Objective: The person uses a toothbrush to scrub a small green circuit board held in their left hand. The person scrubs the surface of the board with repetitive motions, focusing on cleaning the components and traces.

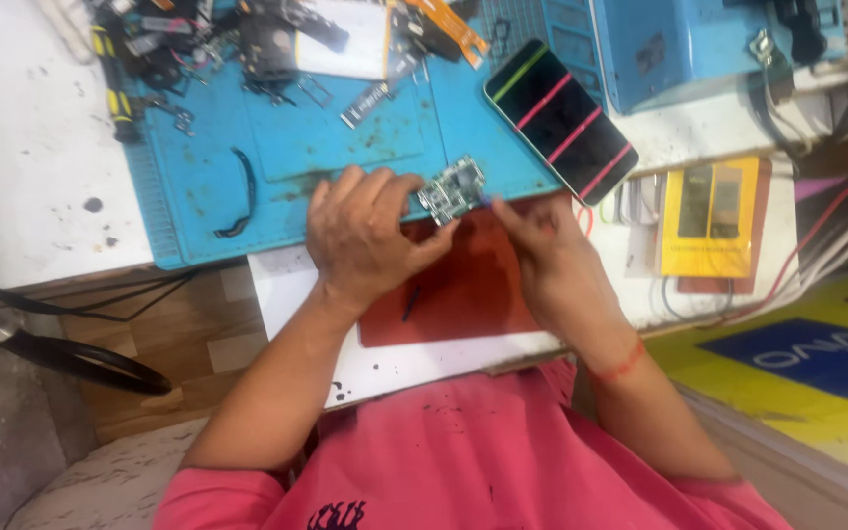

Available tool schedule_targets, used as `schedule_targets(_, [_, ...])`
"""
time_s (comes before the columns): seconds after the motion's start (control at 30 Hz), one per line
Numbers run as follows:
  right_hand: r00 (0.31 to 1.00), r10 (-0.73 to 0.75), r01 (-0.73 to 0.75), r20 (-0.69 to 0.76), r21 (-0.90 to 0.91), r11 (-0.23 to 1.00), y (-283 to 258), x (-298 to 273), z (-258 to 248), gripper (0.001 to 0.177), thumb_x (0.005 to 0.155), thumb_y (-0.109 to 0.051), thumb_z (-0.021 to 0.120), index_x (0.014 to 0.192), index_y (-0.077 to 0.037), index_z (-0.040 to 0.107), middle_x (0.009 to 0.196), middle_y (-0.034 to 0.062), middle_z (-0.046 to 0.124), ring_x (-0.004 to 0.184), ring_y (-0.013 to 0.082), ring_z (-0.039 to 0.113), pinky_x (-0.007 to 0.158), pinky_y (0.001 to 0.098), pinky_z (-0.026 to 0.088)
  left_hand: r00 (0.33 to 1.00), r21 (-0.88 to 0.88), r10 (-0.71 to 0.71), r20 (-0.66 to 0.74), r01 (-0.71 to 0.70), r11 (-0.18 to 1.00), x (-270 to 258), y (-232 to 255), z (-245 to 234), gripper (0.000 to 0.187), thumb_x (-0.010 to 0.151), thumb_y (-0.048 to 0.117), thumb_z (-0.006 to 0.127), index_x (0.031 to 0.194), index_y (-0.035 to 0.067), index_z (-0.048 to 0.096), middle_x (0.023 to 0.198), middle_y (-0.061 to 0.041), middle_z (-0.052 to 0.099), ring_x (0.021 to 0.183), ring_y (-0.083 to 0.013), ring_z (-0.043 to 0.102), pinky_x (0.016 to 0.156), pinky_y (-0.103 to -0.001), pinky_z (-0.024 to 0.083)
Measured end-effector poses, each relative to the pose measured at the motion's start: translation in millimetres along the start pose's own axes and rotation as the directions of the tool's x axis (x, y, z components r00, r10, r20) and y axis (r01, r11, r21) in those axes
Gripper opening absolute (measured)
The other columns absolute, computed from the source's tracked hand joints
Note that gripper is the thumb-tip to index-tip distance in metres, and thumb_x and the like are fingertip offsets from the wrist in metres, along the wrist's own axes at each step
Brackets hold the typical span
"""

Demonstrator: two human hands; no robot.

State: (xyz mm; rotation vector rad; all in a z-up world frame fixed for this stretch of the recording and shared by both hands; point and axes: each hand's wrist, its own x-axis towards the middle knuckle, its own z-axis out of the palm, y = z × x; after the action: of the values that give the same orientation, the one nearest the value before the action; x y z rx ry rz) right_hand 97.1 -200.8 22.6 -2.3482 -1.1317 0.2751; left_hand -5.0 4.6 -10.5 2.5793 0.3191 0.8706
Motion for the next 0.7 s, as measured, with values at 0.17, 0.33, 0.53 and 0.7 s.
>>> schedule_targets(0.17, [0.995, -0.101, 0.101, -0.006, -0.028, 0.995, -11, 7, 5, 0.053, 0.090, -0.002, 0.065, 0.141, -0.014, 0.062, 0.105, 0.0187, 0.055, 0.085, 0.0363, 0.061, 0.070, 0.0459, 0.051, 1.000, 0.042, 0.003, 0.003, -0.003, 0.999, 1, 5, -3, 0.041, 0.069, 0.047, 0.089, 0.094, 0.017, 0.074, 0.087, 0.004, 0.064, 0.083, -0.0189, 0.058, 0.073, -0.038, 0.040])
schedule_targets(0.33, [0.997, -0.024, 0.019, -0.076, -0.074, 0.997, -2, 15, 4, 0.048, 0.100, 0.000, 0.061, 0.145, -0.016, 0.062, 0.107, 0.0188, 0.055, 0.085, 0.0360, 0.061, 0.071, 0.0464, 0.050, 1.000, 0.020, -0.006, 0.002, 0.006, 1.000, -6, 1, 0, 0.044, 0.073, 0.050, 0.089, 0.094, 0.015, 0.074, 0.085, 0.001, 0.063, 0.083, -0.0213, 0.057, 0.071, -0.039, 0.040])
schedule_targets(0.53, [0.998, -0.051, 0.052, 0.037, -0.036, 0.998, -10, -2, -11, 0.049, 0.095, 0.003, 0.058, 0.142, -0.010, 0.062, 0.102, 0.0183, 0.056, 0.082, 0.0362, 0.061, 0.070, 0.0449, 0.050, 1.000, -0.001, 0.014, 0.016, -0.014, 1.000, -3, -1, -1, 0.047, 0.074, 0.053, 0.085, 0.095, 0.013, 0.073, 0.085, -0.001, 0.063, 0.083, -0.0226, 0.057, 0.073, -0.040, 0.041])
schedule_targets(0.7, [0.996, -0.088, 0.088, -0.011, -0.031, 0.996, -9, 16, -1, 0.049, 0.095, 0.004, 0.057, 0.142, -0.009, 0.063, 0.104, 0.0180, 0.056, 0.088, 0.0367, 0.061, 0.077, 0.0452, 0.051, 1.000, 0.000, 0.018, 0.012, -0.018, 1.000, -3, -3, 0, 0.047, 0.077, 0.054, 0.084, 0.096, 0.012, 0.073, 0.085, -0.002, 0.062, 0.081, -0.0230, 0.057, 0.070, -0.040, 0.040])
